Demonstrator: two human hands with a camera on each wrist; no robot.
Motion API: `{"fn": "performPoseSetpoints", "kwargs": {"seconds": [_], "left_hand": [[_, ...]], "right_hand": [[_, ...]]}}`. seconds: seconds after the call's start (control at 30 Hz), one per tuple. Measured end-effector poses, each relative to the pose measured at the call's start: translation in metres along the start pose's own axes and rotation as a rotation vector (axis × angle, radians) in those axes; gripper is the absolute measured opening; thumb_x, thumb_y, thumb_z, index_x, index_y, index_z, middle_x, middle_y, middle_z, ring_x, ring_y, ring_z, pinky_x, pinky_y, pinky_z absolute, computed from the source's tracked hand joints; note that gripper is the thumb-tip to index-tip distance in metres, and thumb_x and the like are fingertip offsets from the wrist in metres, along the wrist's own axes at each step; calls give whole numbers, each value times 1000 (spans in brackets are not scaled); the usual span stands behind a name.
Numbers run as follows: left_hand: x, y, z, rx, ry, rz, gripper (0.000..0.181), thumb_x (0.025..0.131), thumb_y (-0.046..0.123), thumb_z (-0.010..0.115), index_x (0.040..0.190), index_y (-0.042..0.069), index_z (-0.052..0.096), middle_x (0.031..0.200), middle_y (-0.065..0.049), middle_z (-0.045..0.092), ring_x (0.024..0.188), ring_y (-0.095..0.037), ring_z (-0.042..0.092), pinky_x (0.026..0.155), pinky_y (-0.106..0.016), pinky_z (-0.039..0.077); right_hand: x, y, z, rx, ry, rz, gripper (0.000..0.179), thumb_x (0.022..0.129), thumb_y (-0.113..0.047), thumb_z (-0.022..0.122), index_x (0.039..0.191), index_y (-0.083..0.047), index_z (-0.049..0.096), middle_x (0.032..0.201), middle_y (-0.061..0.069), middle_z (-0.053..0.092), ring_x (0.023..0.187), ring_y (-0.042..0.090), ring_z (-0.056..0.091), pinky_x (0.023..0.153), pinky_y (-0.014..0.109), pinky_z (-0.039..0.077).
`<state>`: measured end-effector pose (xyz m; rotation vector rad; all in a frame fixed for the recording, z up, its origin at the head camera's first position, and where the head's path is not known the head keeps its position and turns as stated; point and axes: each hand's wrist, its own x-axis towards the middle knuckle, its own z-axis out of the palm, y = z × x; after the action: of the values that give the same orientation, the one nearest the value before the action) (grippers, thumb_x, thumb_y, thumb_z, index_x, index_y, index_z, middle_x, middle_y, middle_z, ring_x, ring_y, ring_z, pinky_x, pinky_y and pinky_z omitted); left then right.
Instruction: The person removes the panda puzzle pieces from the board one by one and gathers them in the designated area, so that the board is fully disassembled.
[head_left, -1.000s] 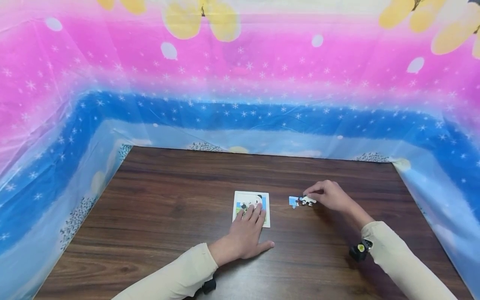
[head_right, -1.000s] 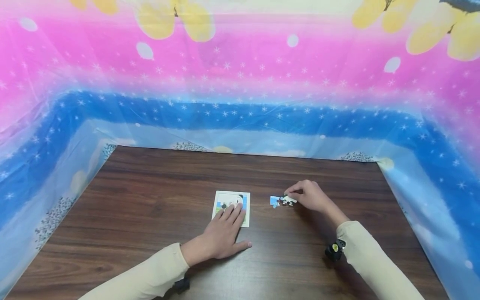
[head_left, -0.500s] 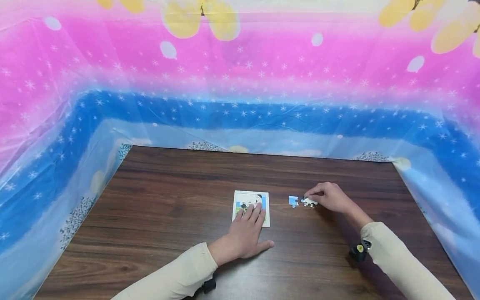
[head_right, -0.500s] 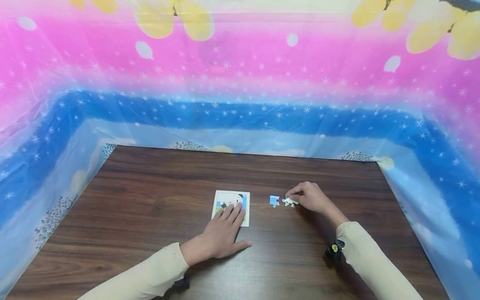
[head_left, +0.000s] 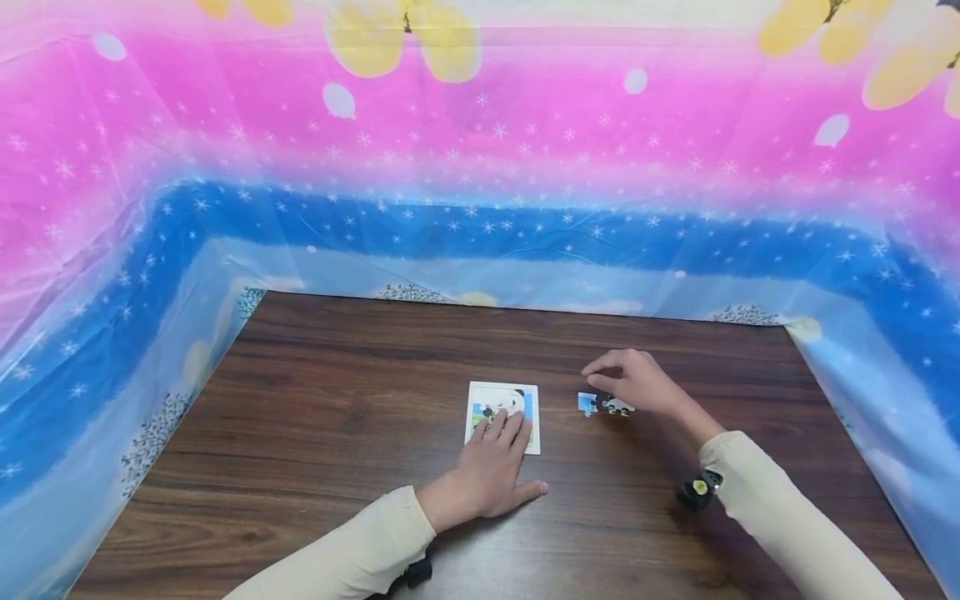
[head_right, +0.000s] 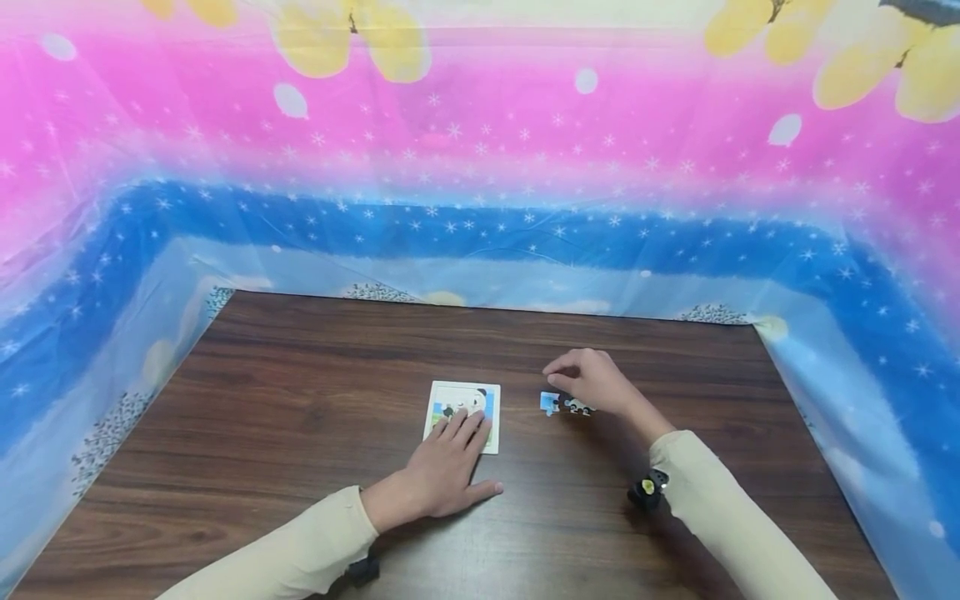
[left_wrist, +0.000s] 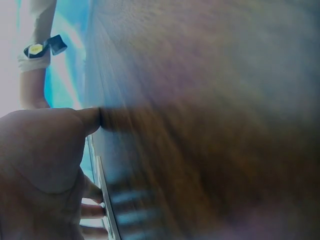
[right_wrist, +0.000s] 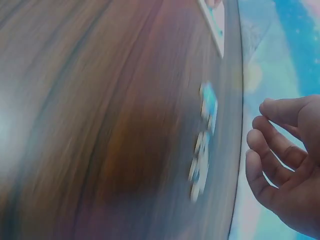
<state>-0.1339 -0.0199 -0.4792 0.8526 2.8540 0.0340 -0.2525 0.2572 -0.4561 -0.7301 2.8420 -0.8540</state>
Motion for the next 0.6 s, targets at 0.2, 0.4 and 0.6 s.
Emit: {"fn": "performPoseSetpoints", "kwargs": {"seconds": [0.2,0.4,0.6], "left_hand": [[-3,0,-4,21,-4,-12,90,99,71,42,161,7,29,167,-9,29,153,-33,27,120,-50,32],[-7,-4,-5,-37,-24,3,88,100,69,41,162,8,28,169,-8,26,154,-32,25,121,-51,30],[-8,-4,-5,-52,-40,9,87,100,68,41,162,9,27,170,-7,23,156,-31,21,122,-50,27]], "right_hand": [[18,-27,19,25,-31,-54,20,100,-21,68,115,-13,79,112,0,75,103,19,69,87,44,58],[34,-42,41,49,-55,-93,18,98,-21,71,113,-14,79,107,-3,75,92,11,68,78,35,57],[42,-47,57,26,-53,-110,19,96,-22,74,112,-13,80,99,-4,71,76,6,60,65,27,52]]}}
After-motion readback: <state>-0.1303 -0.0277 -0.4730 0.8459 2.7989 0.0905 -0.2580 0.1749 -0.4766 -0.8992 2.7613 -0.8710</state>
